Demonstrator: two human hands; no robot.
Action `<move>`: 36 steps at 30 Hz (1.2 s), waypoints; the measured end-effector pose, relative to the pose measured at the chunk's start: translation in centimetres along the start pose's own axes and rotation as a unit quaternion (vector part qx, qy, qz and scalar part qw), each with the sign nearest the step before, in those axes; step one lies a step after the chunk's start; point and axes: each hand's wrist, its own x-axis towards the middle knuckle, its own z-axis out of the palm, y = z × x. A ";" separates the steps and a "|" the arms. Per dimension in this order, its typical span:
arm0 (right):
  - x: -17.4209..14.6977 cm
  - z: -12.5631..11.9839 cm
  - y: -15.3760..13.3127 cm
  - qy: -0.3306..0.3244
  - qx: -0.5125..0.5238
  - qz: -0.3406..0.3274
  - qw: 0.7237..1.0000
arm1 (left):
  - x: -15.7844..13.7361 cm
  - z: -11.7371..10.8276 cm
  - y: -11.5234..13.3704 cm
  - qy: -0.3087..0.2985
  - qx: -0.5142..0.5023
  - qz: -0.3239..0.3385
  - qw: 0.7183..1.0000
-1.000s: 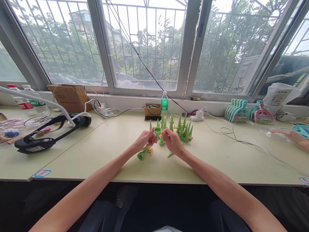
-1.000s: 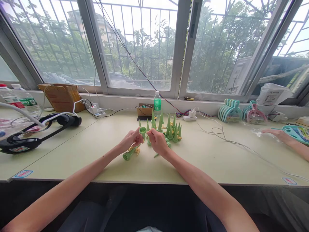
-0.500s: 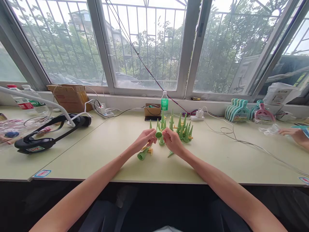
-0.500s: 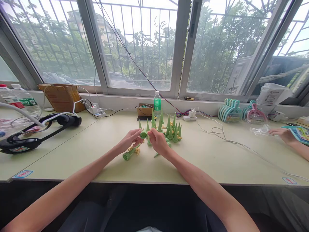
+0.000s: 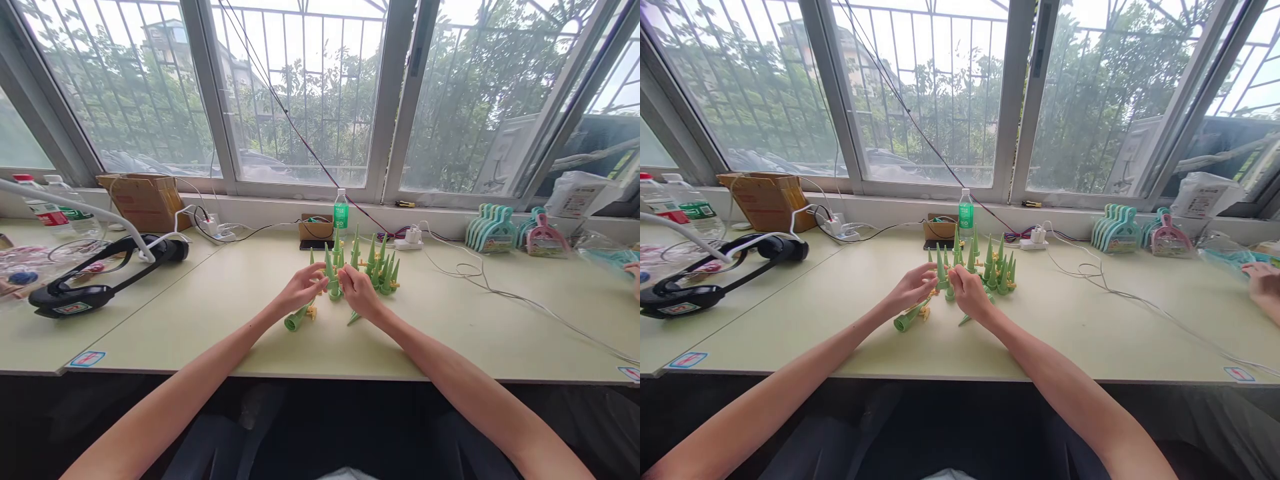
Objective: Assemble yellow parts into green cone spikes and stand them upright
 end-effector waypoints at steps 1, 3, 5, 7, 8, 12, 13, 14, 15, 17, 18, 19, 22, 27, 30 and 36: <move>0.0 0.0 0.0 0.001 -0.002 -0.001 1.000 | 0.0 0.0 -0.1 0.002 0.009 0.012 1.000; 0.0 0.0 0.0 0.002 -0.005 0.002 1.000 | 0.0 -0.1 -0.2 0.000 0.025 0.035 0.999; 0.1 0.1 0.0 0.002 -0.005 0.008 1.000 | 0.1 -0.1 -0.5 -0.002 0.039 0.052 0.998; 0.1 0.1 -0.1 0.005 -0.002 0.013 1.000 | 0.1 -0.1 -0.6 -0.002 0.055 0.064 0.996; 0.1 0.1 -0.1 0.007 0.000 0.014 1.000 | 0.1 -0.1 -0.7 -0.002 0.062 0.069 0.996; 0.0 0.1 -0.3 0.022 0.009 0.019 1.000 | 0.3 0.0 -0.8 0.010 0.080 0.073 0.994; 0.0 0.1 -0.3 0.025 0.012 0.020 0.999 | 0.3 0.1 -0.8 0.020 0.077 0.068 0.994; 0.0 0.1 -0.3 0.027 0.013 0.020 0.999 | 0.4 0.2 -0.8 0.033 0.071 0.062 0.995; 0.0 0.1 -0.4 0.028 0.013 0.019 0.999 | 0.4 0.3 -0.9 0.047 0.062 0.056 0.995; 0.0 0.2 -0.4 0.029 0.009 0.017 0.999 | 0.5 0.3 -0.9 0.077 0.036 0.045 0.995; 0.0 0.2 -0.5 0.030 0.007 0.016 0.999 | 0.6 0.4 -1.0 0.089 0.022 0.041 0.995; 0.0 0.2 -0.5 0.030 0.007 0.015 0.999 | 0.7 0.3 -1.0 0.100 0.010 0.036 0.994; -0.1 0.2 -0.6 0.034 0.010 0.013 0.999 | 0.8 0.2 -0.9 0.124 0.001 0.019 0.992; -0.1 0.1 -0.8 0.027 0.016 -0.002 0.999 | 0.8 0.1 -0.7 0.086 0.015 -0.034 0.996; -0.2 0.0 -0.9 0.016 0.018 -0.014 1.000 | 0.7 0.2 -0.7 0.058 0.024 -0.050 0.997; -0.1 0.0 -0.8 0.003 0.029 -0.016 0.999 | 0.6 0.0 -1.1 0.032 0.035 -0.048 0.998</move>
